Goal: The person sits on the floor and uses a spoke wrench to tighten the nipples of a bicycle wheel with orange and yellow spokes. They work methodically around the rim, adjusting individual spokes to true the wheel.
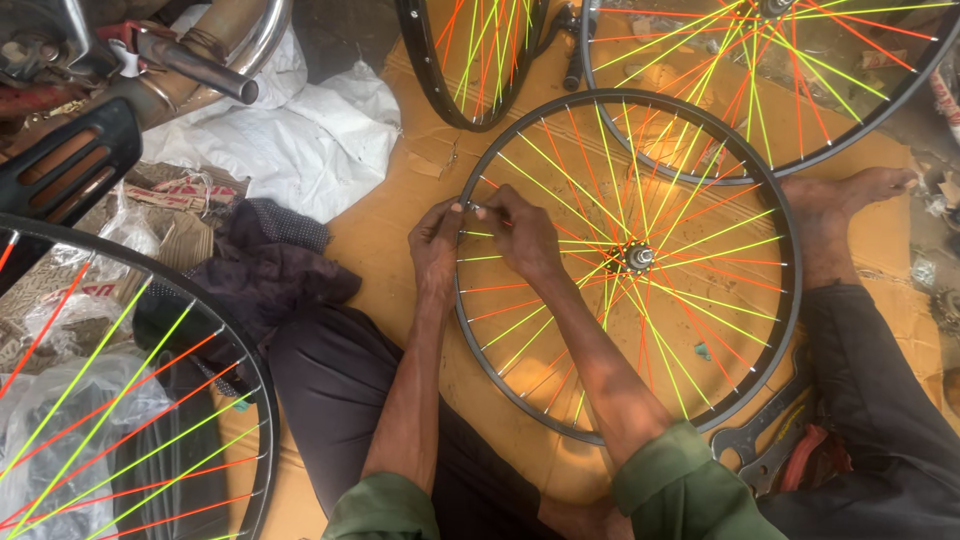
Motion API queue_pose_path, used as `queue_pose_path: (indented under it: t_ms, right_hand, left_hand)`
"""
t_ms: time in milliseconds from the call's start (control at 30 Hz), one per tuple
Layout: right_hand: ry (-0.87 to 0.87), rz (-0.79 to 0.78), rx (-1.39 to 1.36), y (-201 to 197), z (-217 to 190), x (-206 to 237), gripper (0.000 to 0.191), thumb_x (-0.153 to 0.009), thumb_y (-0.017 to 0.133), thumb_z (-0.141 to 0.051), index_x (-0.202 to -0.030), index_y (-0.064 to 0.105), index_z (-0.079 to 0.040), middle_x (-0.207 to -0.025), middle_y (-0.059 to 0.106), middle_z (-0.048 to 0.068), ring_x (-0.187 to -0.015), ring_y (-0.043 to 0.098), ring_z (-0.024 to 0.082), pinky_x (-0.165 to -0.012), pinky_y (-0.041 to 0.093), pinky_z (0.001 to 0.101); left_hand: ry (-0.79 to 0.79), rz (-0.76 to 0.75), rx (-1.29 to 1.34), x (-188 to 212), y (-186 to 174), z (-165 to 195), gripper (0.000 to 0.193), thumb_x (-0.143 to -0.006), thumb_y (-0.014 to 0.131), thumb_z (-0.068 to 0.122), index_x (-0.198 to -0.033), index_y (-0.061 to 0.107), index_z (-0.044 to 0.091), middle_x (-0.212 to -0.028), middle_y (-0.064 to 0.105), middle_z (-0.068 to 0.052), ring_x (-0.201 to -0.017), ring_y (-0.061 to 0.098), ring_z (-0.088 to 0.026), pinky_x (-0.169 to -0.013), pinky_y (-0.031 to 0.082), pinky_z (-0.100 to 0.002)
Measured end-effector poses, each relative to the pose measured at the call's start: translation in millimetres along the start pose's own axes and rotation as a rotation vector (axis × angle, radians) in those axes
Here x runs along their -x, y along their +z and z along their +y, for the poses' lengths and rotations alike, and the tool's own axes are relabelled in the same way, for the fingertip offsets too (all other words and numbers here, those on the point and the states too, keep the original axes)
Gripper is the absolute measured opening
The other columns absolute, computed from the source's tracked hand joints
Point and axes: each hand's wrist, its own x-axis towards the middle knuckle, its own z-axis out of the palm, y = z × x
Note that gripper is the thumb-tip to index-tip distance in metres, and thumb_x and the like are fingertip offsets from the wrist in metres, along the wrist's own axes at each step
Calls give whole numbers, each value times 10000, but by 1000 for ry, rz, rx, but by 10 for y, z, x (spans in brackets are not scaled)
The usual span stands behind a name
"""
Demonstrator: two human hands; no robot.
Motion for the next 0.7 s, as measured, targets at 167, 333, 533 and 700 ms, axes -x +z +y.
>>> queue_pose_path:
  t_ms: [167,333,533,700]
  right_hand:
    - [-42,20,54,49,23,-133,290,-798,785,-265,-1052,698,-154,-913,780,78,-862,757,292,-729,561,427]
    - [156,-66,267,102,-58,-192,224,-868,758,-311,-1045,755,-174,-898,780,100,-872,743,317,-775,555,443]
    - [185,-4,64,63,-77,-46,289,-924,730,-368,-1118,676,-161,-937,775,76,-890,740,298,-751,539,454]
    - [100,129,103,104,-81,-19,271,-865,736,-177,-1134,708,-196,-985,782,60,-905,741,299,-753,545,449]
  left_hand:
    - [-35,-8,16,12,11,21,261,-983,646,220,-1149,759,53,-982,730,-23,-927,654,-133,-845,532,-332]
    - [-37,14,-9,27,32,67,257,-973,644,210,-1146,752,55,-993,737,-16,-933,658,-128,-840,526,-328]
    - [-44,3,-29,55,25,100,268,-980,641,230,-1151,751,55,-988,724,-16,-931,647,-126,-850,528,-330]
    - [-29,-9,-10,51,34,123,274,-982,650,241,-1152,754,53,-995,732,-25,-935,662,-137,-858,537,-339]
